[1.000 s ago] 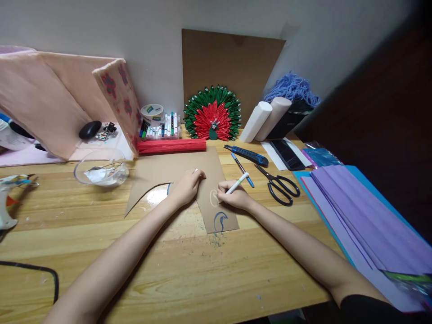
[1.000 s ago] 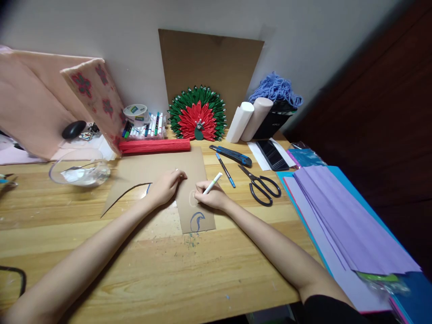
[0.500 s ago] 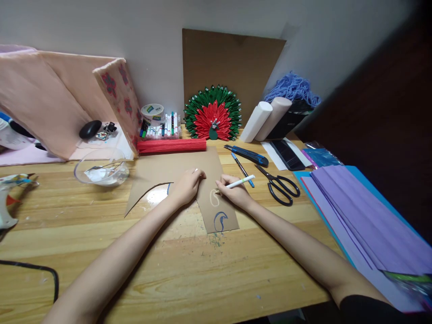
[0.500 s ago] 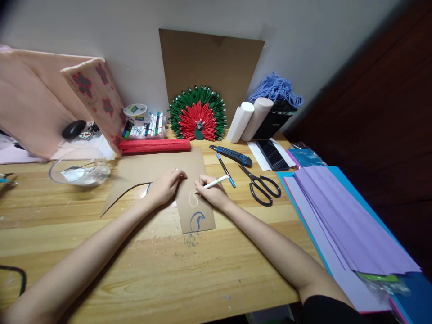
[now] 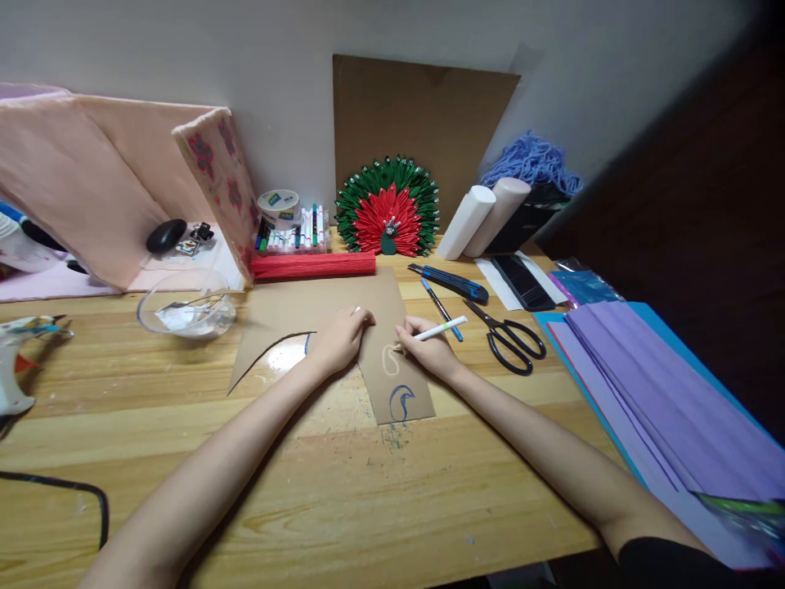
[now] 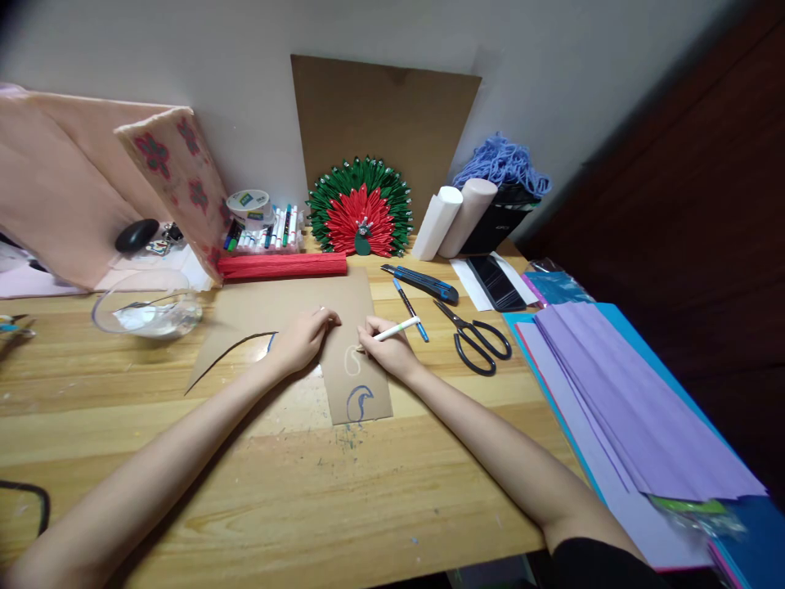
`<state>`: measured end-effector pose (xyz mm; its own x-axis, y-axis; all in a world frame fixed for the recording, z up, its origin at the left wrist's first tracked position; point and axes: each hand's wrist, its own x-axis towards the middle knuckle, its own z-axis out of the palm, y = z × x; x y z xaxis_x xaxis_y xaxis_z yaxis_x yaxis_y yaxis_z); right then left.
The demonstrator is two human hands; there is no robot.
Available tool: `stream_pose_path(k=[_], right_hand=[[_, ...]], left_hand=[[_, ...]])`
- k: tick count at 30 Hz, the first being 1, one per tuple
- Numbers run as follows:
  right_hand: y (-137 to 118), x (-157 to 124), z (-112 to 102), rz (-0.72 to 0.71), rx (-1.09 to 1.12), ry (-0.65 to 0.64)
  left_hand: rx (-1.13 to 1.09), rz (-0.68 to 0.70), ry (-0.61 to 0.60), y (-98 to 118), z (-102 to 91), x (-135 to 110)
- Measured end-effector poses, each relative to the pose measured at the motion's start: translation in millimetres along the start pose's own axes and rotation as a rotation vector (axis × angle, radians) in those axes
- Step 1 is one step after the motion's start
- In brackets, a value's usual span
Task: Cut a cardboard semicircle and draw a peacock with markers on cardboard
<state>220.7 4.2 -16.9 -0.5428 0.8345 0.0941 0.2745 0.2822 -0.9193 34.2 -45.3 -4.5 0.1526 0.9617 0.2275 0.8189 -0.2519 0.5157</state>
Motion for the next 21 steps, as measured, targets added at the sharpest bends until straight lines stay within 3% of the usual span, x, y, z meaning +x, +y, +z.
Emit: stream_pose_path(k=[21], right_hand=[[-2.2,-0.2,-1.2,-0.003,-0.068,-0.025]], left_hand=[[0.002,-0.006,-0.018,0.1,-1.2,0.5]])
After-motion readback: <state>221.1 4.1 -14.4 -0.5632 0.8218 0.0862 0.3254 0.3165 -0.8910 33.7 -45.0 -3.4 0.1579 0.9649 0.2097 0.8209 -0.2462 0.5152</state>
